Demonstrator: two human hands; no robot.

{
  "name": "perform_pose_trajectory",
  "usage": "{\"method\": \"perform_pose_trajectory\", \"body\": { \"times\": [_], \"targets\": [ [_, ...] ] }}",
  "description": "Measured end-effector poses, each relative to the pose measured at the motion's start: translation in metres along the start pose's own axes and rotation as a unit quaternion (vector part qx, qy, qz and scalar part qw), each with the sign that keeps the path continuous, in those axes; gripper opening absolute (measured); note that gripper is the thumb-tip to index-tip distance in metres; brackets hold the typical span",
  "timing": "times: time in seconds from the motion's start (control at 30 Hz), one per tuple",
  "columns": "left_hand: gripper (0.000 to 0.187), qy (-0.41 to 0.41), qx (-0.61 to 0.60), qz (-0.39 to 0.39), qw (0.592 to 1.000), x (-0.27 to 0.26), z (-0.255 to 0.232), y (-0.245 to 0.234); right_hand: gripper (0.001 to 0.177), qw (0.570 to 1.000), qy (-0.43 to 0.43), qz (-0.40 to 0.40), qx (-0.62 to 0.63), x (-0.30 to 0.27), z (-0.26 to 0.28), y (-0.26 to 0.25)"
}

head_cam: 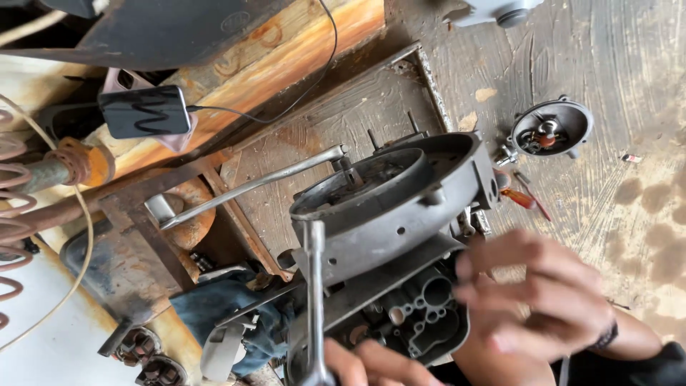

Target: The person uses a T-handle wrench to tighten bolts on a metallic engine component. They then switch to a socket wrench to tighten additional bolts on the same part.

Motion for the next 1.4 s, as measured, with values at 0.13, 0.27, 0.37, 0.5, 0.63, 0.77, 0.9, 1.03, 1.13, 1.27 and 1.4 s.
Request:
{"method": "perform_pose_trajectory", "body": {
  "times": [0.13,0.27,0.37,0.5,0.63,0.77,0.9,1.03,1.13,1.27,1.4],
  "targets": [
    [0.027,0.030,0.057,0.027,0.998,0.019,-0.011,0.032,0.033,0.974,-0.009,-0.029,-0.223,0.017,0.003,-0.004],
    [0.050,0.072,0.178,-0.058,0.980,0.020,-0.006,0.062,0.039,0.960,-0.005,0.081,-0.268,0.020,0.019,-0.009],
    [0.053,0.111,0.211,-0.088,0.967,0.022,0.007,0.066,0.053,0.974,-0.008,0.059,-0.217,0.003,0.035,-0.009],
    [0.049,0.149,0.260,-0.040,0.953,0.022,0.008,0.082,0.052,0.997,0.004,0.009,-0.071,-0.014,0.061,-0.001],
    [0.043,0.139,0.257,0.015,0.956,0.016,0.016,0.093,0.033,0.991,0.010,-0.133,0.016,-0.032,0.075,0.016],
    [0.042,0.152,0.260,0.056,0.952,0.007,0.017,0.109,0.041,0.976,0.023,-0.172,0.131,-0.051,0.074,0.020],
    [0.043,0.168,0.236,0.087,0.953,0.008,0.034,0.113,0.054,0.961,0.011,-0.185,0.204,-0.057,0.077,0.017],
    [0.039,0.270,0.235,0.075,0.931,0.014,0.030,0.110,0.049,0.986,0.009,-0.161,0.051,-0.027,0.068,0.011],
    [0.034,0.323,0.199,0.047,0.924,0.023,0.017,0.092,0.036,0.989,-0.042,-0.061,-0.128,-0.001,0.064,0.023],
    [0.032,0.370,0.169,0.047,0.912,0.039,-0.003,0.054,0.033,0.954,-0.049,0.057,-0.291,0.017,0.070,0.034],
    [0.032,0.383,0.191,0.038,0.903,0.030,-0.016,0.044,0.042,0.901,-0.027,0.109,-0.420,0.029,0.044,0.031]
  ]
}}
Point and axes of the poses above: each hand's wrist, its own x-axis towards the middle knuckle, its own y-axis out of the palm, z = x × y, the point moved 2 cm from there along x, towards the middle knuckle, and after that the axes turned 2 degrees about x, right-handed, at the moved point
